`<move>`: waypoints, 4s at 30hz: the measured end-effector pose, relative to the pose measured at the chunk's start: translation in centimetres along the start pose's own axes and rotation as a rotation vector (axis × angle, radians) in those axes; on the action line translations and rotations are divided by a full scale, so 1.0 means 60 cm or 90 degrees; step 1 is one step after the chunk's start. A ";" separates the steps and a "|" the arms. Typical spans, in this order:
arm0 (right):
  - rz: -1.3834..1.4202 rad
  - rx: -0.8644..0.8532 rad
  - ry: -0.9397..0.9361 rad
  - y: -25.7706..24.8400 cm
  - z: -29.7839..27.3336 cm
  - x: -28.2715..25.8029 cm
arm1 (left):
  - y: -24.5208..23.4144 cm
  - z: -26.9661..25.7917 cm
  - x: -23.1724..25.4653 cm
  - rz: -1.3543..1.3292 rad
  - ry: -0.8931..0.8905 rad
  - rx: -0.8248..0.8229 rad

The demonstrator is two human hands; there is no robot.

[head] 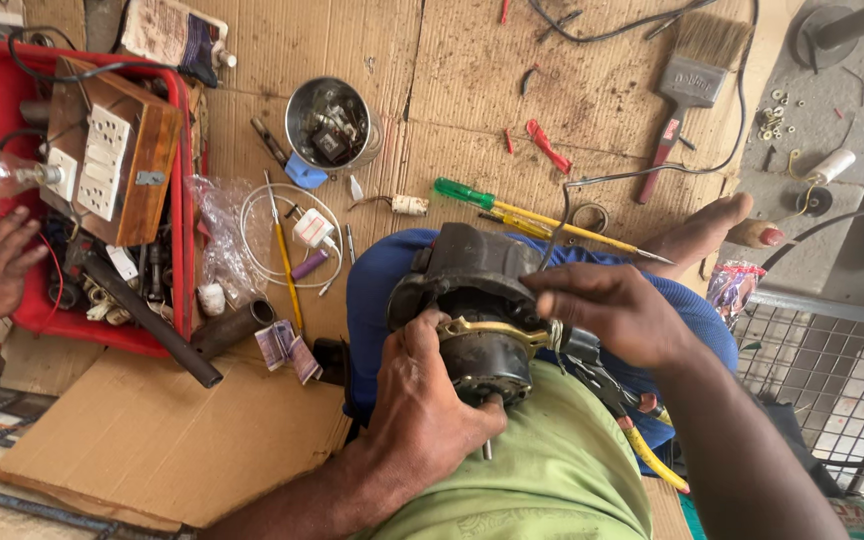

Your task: The person disassembles and reassembles a fan motor, removing the outer housing, wires, and internal components using pliers and a screwdriver before reconnecting the wiring and securing the motor body.

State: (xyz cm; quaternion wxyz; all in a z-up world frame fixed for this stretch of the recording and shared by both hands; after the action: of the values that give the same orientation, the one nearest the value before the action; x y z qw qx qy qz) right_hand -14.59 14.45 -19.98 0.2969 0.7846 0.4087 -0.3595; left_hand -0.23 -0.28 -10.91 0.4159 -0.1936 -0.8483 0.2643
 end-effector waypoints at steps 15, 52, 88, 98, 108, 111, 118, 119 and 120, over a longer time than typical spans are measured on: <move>-0.357 0.237 -0.169 0.030 0.005 -0.045 | -0.003 -0.006 -0.002 -0.020 0.019 0.044; -0.319 0.095 -0.027 -0.080 0.037 -0.002 | 0.021 0.133 -0.133 -0.675 0.040 0.187; -0.226 0.384 -0.434 0.046 -0.144 -0.119 | -0.034 0.101 0.043 -0.421 0.010 0.195; -0.127 0.358 -0.433 0.050 -0.161 -0.099 | -0.059 0.116 0.064 -0.196 0.255 0.206; -0.156 0.355 -0.490 0.041 -0.159 -0.104 | -0.056 0.202 0.066 -0.099 0.125 -0.009; -0.181 0.351 -0.477 0.045 -0.159 -0.101 | -0.051 0.221 0.063 -0.006 0.042 -0.078; 0.092 0.240 -0.495 0.033 -0.143 -0.091 | -0.030 0.233 0.072 0.112 0.067 -0.128; 0.148 0.238 -0.455 0.026 -0.142 -0.086 | -0.029 0.233 0.074 0.108 0.063 -0.142; 0.204 0.234 -0.413 0.023 -0.140 -0.080 | -0.028 0.232 0.076 0.105 0.059 -0.156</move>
State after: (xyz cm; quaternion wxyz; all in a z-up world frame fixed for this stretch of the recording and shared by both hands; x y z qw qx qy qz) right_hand -12.68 18.10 -11.15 0.3174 0.7241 0.0949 -0.6049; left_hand -14.30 -3.09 -14.25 0.4051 -0.3236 -0.8353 0.1829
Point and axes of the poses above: each hand's wrist, its own z-axis towards the middle knuckle, its own y-axis out of the palm, x = y × z, the point moved 6 cm from there along z, towards the middle knuckle, and after that the axes turned 4 degrees about -x, right-handed, at the moved point
